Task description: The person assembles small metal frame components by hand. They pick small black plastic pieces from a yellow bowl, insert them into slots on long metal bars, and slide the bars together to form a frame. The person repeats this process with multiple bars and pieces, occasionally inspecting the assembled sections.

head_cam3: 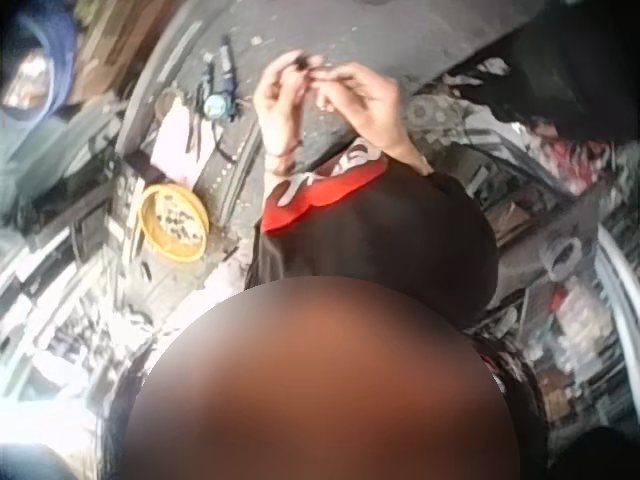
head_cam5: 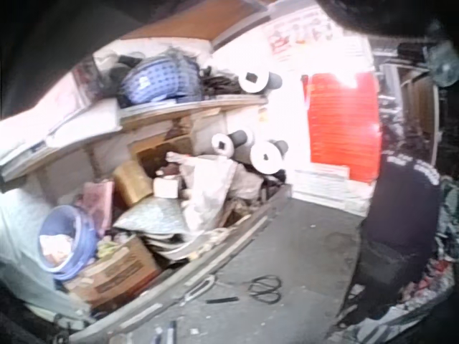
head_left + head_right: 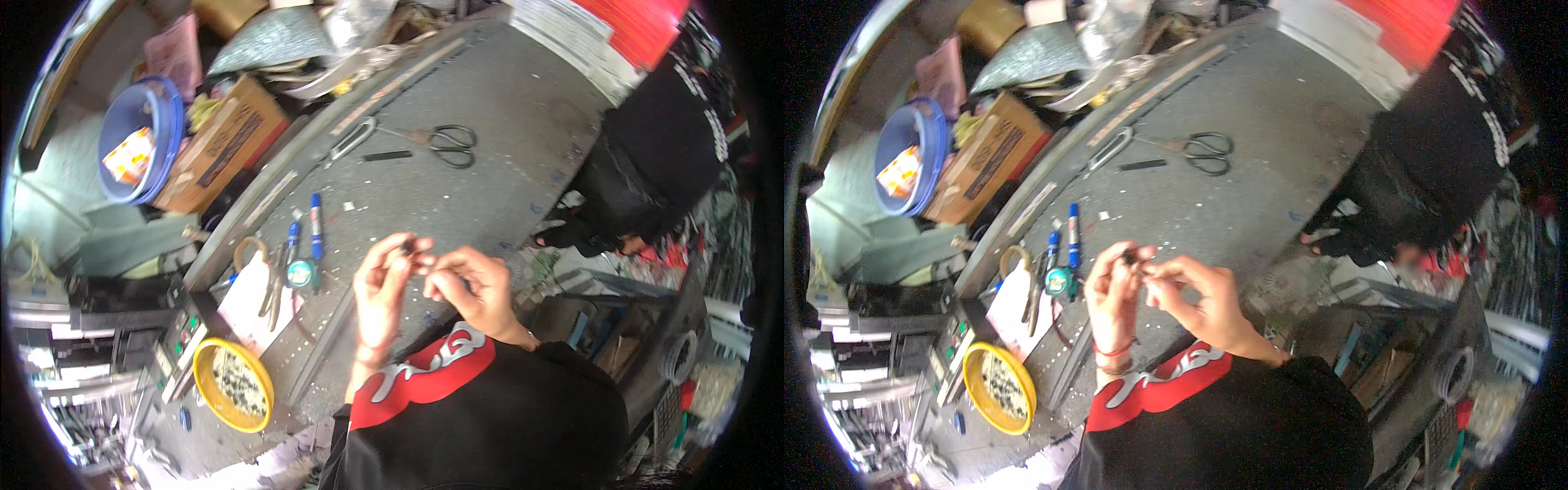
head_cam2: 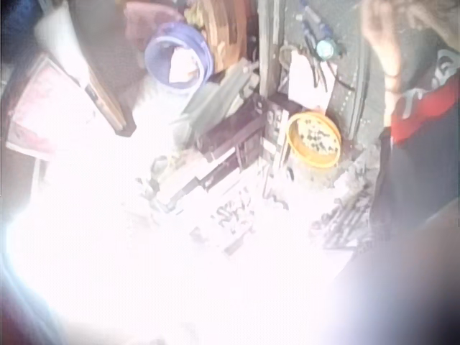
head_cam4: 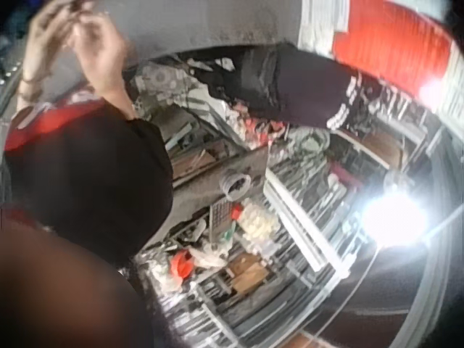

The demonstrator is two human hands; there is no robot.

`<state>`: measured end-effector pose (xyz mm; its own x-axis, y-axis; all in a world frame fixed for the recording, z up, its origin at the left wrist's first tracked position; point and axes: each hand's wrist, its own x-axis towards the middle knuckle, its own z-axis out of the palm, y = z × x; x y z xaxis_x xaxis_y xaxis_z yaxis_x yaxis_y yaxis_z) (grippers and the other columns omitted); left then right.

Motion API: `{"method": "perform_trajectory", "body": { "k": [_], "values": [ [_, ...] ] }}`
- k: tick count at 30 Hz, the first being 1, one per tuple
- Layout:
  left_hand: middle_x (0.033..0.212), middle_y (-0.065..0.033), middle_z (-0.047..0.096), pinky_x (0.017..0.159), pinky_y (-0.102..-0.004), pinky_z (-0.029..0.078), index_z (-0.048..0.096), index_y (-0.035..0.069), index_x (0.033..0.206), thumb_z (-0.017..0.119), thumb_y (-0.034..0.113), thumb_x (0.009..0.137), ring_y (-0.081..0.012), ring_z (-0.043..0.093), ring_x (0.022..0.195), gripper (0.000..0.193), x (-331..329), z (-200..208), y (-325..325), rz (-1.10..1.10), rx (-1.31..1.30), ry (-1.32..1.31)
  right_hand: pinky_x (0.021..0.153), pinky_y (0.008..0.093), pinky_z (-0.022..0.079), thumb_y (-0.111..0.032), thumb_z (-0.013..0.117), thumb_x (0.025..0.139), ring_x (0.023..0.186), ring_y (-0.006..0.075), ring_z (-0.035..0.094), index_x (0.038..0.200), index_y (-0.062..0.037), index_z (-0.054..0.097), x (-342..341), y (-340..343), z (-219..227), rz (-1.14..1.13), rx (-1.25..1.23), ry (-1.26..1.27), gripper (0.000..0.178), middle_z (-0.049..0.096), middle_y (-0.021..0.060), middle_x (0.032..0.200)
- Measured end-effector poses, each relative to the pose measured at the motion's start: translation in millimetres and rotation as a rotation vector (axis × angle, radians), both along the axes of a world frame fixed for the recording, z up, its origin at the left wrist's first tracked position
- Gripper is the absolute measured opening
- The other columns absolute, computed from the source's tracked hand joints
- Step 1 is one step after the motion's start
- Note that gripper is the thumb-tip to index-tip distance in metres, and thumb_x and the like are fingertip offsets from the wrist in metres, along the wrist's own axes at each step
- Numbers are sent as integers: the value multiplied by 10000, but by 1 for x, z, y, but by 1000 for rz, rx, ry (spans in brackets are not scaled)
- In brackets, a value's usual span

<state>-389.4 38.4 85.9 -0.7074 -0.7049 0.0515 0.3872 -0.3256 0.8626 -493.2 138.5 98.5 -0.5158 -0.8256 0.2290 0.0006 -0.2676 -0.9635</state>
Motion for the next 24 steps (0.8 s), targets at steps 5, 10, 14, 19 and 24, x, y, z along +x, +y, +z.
{"method": "perform_trajectory", "body": {
  "k": [5,10,14,19,24],
  "values": [
    [1123,-112,543,768,-242,473,510,2,1197,555,213,930,-148,559,927,344,-11,-6,2,-94,327,177,672,260,504,-63,596,870,737,131,665,887,23,585,-4,-6,7,-39,-19,183,88,673,95,755],
    [964,-56,532,634,-241,441,505,6,1200,576,275,917,-121,517,774,396,-9,-14,3,-119,477,226,671,249,496,-73,601,871,757,125,664,870,31,581,-9,-10,5,17,48,135,107,666,83,736],
    [951,-58,550,605,-245,426,505,-1,1199,589,278,909,-133,521,706,412,-6,-16,5,-146,494,301,651,233,482,-68,591,881,721,98,641,855,34,577,-10,-13,6,101,116,2,107,651,61,704],
    [961,-61,573,620,-269,426,515,-9,1191,598,270,902,-143,522,668,410,-1,-20,9,-124,457,272,611,216,461,-54,569,893,664,72,609,828,26,568,-10,-14,7,171,142,-74,103,643,55,689],
    [974,-57,574,649,-278,430,526,-9,1189,596,238,902,-142,527,684,385,9,-25,11,-138,436,268,607,219,465,-64,572,894,662,77,615,835,28,566,-6,-14,2,216,141,-63,109,642,60,683]
  ]
}}
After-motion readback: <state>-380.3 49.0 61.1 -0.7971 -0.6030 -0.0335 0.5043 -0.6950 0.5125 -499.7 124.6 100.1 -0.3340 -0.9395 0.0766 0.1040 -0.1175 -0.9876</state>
